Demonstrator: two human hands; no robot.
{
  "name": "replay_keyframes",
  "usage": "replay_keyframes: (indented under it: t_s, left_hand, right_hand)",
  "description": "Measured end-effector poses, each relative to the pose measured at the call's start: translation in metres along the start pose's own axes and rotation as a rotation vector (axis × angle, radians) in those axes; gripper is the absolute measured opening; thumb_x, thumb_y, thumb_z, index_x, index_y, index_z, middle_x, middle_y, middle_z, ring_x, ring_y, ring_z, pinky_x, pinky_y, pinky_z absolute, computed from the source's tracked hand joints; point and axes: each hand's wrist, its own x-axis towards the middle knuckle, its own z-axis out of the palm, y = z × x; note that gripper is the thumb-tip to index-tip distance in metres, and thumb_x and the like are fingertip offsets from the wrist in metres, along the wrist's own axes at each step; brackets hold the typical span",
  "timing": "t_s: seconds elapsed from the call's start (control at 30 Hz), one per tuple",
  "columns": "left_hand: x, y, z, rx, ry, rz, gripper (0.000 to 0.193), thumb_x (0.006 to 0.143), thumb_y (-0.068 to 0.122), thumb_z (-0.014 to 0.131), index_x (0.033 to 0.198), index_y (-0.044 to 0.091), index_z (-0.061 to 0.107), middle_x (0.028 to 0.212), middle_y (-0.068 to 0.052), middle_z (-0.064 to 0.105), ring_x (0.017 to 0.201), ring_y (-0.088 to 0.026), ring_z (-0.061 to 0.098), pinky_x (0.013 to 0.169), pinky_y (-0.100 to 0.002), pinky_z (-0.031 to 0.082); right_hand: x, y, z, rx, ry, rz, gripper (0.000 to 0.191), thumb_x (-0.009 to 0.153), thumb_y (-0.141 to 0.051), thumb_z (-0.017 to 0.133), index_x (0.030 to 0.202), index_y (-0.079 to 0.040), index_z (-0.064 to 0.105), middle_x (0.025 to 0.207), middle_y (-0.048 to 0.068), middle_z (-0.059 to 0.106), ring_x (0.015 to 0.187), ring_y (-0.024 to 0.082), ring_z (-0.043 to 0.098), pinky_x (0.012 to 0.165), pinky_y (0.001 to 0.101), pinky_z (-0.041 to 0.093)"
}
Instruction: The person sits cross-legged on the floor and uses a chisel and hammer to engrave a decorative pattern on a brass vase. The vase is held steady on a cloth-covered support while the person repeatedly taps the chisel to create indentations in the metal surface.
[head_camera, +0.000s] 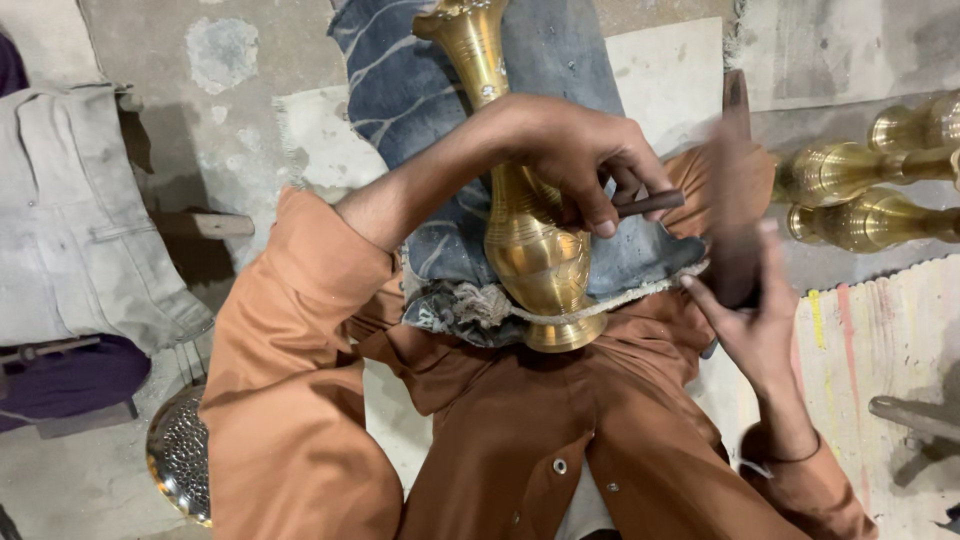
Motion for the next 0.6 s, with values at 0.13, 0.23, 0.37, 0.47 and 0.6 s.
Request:
replay_keyframes:
  t_s: [0.13,0.23,0.37,0.47,0.6]
  left_hand:
    - [-0.009,0.002,0.002,0.055,0.055,0.024,0.058,0.085,0.007,0.081,0.139,0.018,0.065,0.084,0.003,0.072,0.07,-0.008,0.07,0.058,-0.03,0.059]
    - [-0.016,0.002,0.006,0.066,0.133,0.029,0.05,0.086,0.008,0.082,0.133,0.015,0.066,0.085,0.004,0.073,0.068,-0.008,0.07,0.057,-0.029,0.058]
    - [-0.021,-0.002,0.009,0.06,0.172,0.052,0.043,0.089,0.009,0.08,0.13,0.012,0.067,0.08,0.002,0.073,0.064,-0.009,0.067,0.054,-0.028,0.052]
    - [-0.024,-0.006,0.009,-0.028,0.175,0.041,0.043,0.091,0.009,0.078,0.131,0.011,0.065,0.077,0.001,0.072,0.061,-0.008,0.067,0.053,-0.028,0.053]
    - [-0.021,-0.01,0.008,0.031,0.18,0.172,0.053,0.089,0.007,0.08,0.138,0.01,0.061,0.081,0.002,0.072,0.065,-0.007,0.069,0.054,-0.027,0.055]
  right_hand:
    - [0.005,-0.002,-0.007,0.041,0.026,-0.012,0.082,0.092,-0.01,0.089,0.153,0.004,0.038,0.123,0.02,0.063,0.105,0.021,0.066,0.098,0.0329,0.055]
    - [0.016,-0.007,-0.017,-0.108,0.012,-0.16,0.088,0.091,-0.011,0.09,0.159,0.003,0.036,0.134,0.022,0.064,0.115,0.025,0.065,0.103,0.033,0.053]
    - [0.033,-0.011,-0.03,-0.282,0.044,-0.305,0.093,0.085,-0.006,0.092,0.16,0.005,0.038,0.138,0.028,0.061,0.125,0.033,0.064,0.108,0.0395,0.054]
    - [0.04,-0.009,-0.036,-0.171,-0.019,-0.181,0.086,0.093,-0.013,0.09,0.16,0.002,0.039,0.13,0.019,0.068,0.11,0.019,0.067,0.096,0.0296,0.055]
    - [0.043,-0.005,-0.04,-0.15,-0.087,-0.135,0.083,0.093,-0.012,0.089,0.16,0.0,0.041,0.128,0.019,0.069,0.11,0.02,0.066,0.096,0.0304,0.056]
